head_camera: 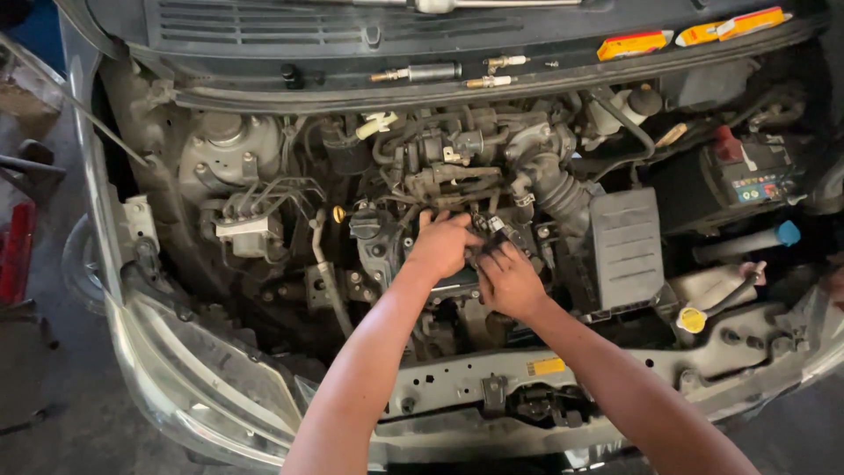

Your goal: The person removes spark plugs from the car engine using a socket wrench and places them on the hood. They then insert new spark plugs into the engine and tighten them with the wrench.

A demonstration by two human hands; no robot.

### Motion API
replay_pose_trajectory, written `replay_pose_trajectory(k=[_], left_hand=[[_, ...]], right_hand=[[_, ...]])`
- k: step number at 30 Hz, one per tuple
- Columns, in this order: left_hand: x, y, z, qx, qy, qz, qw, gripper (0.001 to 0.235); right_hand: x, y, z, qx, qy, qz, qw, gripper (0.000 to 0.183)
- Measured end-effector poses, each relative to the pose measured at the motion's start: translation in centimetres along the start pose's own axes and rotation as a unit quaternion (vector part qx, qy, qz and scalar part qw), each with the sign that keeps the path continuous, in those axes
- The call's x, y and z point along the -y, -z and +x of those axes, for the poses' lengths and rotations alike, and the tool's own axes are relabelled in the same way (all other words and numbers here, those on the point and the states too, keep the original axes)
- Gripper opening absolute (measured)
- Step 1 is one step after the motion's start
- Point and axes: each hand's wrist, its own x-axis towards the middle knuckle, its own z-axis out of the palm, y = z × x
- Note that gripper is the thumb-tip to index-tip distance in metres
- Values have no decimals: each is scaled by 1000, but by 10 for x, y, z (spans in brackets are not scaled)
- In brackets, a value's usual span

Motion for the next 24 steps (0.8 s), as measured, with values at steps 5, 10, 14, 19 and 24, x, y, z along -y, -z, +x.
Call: replay_pose_trajectory(k=[5, 10, 14, 19, 24], left_hand=[[-3, 8, -3, 18, 2, 0, 1000, 22], [1, -2, -1, -13, -2, 6, 1000, 20], [2, -4, 1, -10, -8, 2, 1000, 19], [-5, 19, -7, 5, -6, 16, 1000, 20], [-12, 32, -6, 29, -8, 57, 998, 22]], right_hand=[[-4, -18, -6, 18, -31, -27, 999, 19], [-7, -17, -8, 12, -53, 30, 998, 33], [-5, -26, -9, 29, -39, -51, 997, 19], [-8, -36, -11, 51, -77, -22, 995, 24], [1, -32, -16, 83, -105, -94, 987, 36]])
